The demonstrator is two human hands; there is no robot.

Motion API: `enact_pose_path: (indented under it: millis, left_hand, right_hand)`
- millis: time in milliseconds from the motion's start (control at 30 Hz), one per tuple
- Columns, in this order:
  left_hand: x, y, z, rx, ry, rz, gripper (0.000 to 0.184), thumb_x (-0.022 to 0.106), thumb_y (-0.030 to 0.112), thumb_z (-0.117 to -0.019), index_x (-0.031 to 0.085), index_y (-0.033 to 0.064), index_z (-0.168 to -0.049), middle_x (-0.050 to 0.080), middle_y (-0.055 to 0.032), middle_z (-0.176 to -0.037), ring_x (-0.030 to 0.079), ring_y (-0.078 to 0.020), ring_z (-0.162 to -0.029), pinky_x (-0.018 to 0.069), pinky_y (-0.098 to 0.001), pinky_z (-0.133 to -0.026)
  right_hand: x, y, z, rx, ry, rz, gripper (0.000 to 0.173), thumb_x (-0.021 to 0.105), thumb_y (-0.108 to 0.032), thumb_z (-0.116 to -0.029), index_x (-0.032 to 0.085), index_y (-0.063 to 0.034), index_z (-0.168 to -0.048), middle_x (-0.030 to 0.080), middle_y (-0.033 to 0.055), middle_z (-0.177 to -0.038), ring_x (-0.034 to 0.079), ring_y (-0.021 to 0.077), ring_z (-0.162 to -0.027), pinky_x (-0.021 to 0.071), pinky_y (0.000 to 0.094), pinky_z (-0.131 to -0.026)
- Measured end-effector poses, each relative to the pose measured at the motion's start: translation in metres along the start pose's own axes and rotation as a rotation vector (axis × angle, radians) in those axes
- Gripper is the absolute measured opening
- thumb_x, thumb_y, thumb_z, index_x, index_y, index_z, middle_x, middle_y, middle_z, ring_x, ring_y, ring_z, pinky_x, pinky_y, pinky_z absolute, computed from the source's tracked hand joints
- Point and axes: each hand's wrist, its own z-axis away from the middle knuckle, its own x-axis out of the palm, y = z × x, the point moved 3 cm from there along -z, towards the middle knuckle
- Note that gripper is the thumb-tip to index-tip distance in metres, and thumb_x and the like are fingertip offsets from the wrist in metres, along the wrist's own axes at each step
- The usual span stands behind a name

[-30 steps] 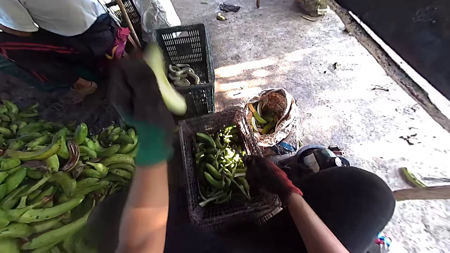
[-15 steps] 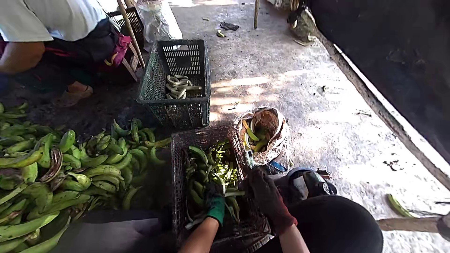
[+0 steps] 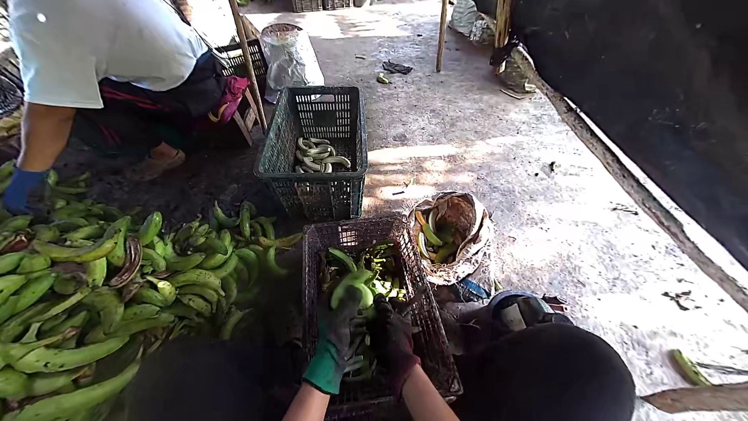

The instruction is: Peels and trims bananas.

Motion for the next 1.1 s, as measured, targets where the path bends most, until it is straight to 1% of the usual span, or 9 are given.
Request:
enact_pose_path:
  millis: [67, 167, 300, 467, 667, 800, 867, 1033, 1100]
  left_hand:
    - [0.004, 0.01, -0.001, 0.065, -0.191, 0.479, 0.032, 0.056, 0.047, -0.0992, 0.067, 0.0177, -0.099, 0.048, 0.008, -0.056, 0.05, -0.0052, -0.048, 0.0508, -0.0255, -0.052]
    - [0.022, 0.066, -0.003, 0.239, -0.455, 0.772, 0.041, 0.056, 0.059, -0.0964, 0.071, 0.0205, -0.103, 0.054, 0.0103, -0.064, 0.057, -0.0061, -0.057, 0.0558, -0.03, -0.063]
    - [0.01, 0.104, -0.018, 0.358, -0.467, 0.695, 0.054, 0.062, 0.059, -0.0929, 0.062, 0.0186, -0.129, 0.068, -0.0082, -0.12, 0.066, -0.0279, -0.111, 0.0511, -0.0561, -0.1]
    - [-0.008, 0.113, -0.043, 0.413, -0.195, 0.087, 0.053, 0.071, 0.015, -0.0909, 0.053, 0.0051, -0.14, 0.067, -0.0026, -0.12, 0.065, -0.0101, -0.105, 0.0566, -0.0274, -0.09]
    - [-0.003, 0.094, -0.037, 0.553, -0.279, 0.041, 0.044, 0.073, 0.021, -0.091, 0.059, 0.0059, -0.129, 0.066, -0.0015, -0.122, 0.065, -0.0107, -0.106, 0.0567, -0.031, -0.091]
    - [0.011, 0.096, -0.015, 0.519, -0.293, 0.172, 0.045, 0.078, 0.012, -0.0839, 0.063, 0.0074, -0.126, 0.069, -0.0021, -0.12, 0.067, -0.0127, -0.106, 0.0581, -0.0307, -0.091]
    - [0.006, 0.107, -0.024, 0.543, -0.337, 0.233, 0.05, 0.077, 0.023, -0.0891, 0.059, 0.0158, -0.135, 0.065, -0.0015, -0.126, 0.064, -0.015, -0.111, 0.0565, -0.0345, -0.095]
    - [-0.01, 0.094, -0.047, 0.099, 0.006, 0.14, 0.034, 0.044, 0.018, -0.1072, 0.051, 0.0026, -0.137, 0.067, -0.0078, -0.102, 0.068, -0.0119, -0.08, 0.0605, -0.0284, -0.067]
    - [-0.011, 0.091, -0.048, -0.008, -0.026, 0.118, 0.031, 0.046, 0.014, -0.1067, 0.055, 0.0005, -0.134, 0.067, -0.009, -0.106, 0.067, -0.0119, -0.085, 0.0584, -0.0281, -0.071]
  right_hand:
    - [-0.009, 0.01, -0.006, 0.043, -0.075, 0.132, 0.041, 0.061, -0.025, -0.1027, 0.058, -0.0028, -0.137, 0.058, 0.0214, -0.136, 0.058, 0.0324, -0.123, 0.0489, 0.0513, -0.103]
    - [-0.002, 0.039, 0.001, 0.181, -0.047, -0.108, 0.042, 0.055, -0.032, -0.106, 0.054, -0.0009, -0.135, 0.064, 0.0177, -0.102, 0.063, 0.0256, -0.085, 0.0545, 0.045, -0.076]
    - [-0.002, 0.019, 0.013, 0.21, -0.158, -0.211, 0.04, 0.044, -0.04, -0.1096, 0.048, -0.0047, -0.128, 0.054, 0.0077, -0.079, 0.053, 0.0174, -0.056, 0.0507, 0.0359, -0.052]
    - [-0.015, -0.016, 0.017, -0.094, -0.341, -0.06, 0.036, 0.043, -0.026, -0.1089, 0.052, 0.0003, -0.131, 0.066, 0.0104, -0.088, 0.068, 0.0185, -0.072, 0.0611, 0.038, -0.068]
    - [-0.021, -0.117, 0.077, -1.029, 0.102, 0.297, 0.054, 0.045, -0.038, -0.107, 0.059, 0.0127, -0.12, 0.07, 0.011, -0.088, 0.068, 0.0112, -0.071, 0.0611, 0.03, -0.066]
    - [-0.013, -0.061, 0.071, -0.302, -0.453, 0.759, 0.038, 0.047, -0.028, -0.1077, 0.059, -0.0011, -0.132, 0.07, 0.0184, -0.109, 0.069, 0.0298, -0.097, 0.0555, 0.0524, -0.09]
    - [-0.011, -0.021, 0.055, -0.105, -0.619, 0.695, 0.04, 0.044, -0.033, -0.1087, 0.058, -0.0051, -0.134, 0.07, 0.0186, -0.107, 0.07, 0.0306, -0.092, 0.0567, 0.0531, -0.084]
    - [-0.023, -0.054, 0.045, -0.635, -0.487, 0.275, 0.046, 0.052, -0.028, -0.1038, 0.056, -0.0073, -0.145, 0.069, 0.0065, -0.126, 0.067, 0.0082, -0.104, 0.0565, 0.0305, -0.093]
    - [-0.015, -0.065, 0.038, -0.945, -0.397, 0.393, 0.042, 0.058, -0.027, -0.0973, 0.068, -0.0114, -0.135, 0.07, 0.0129, -0.123, 0.068, 0.022, -0.108, 0.0555, 0.0453, -0.095]
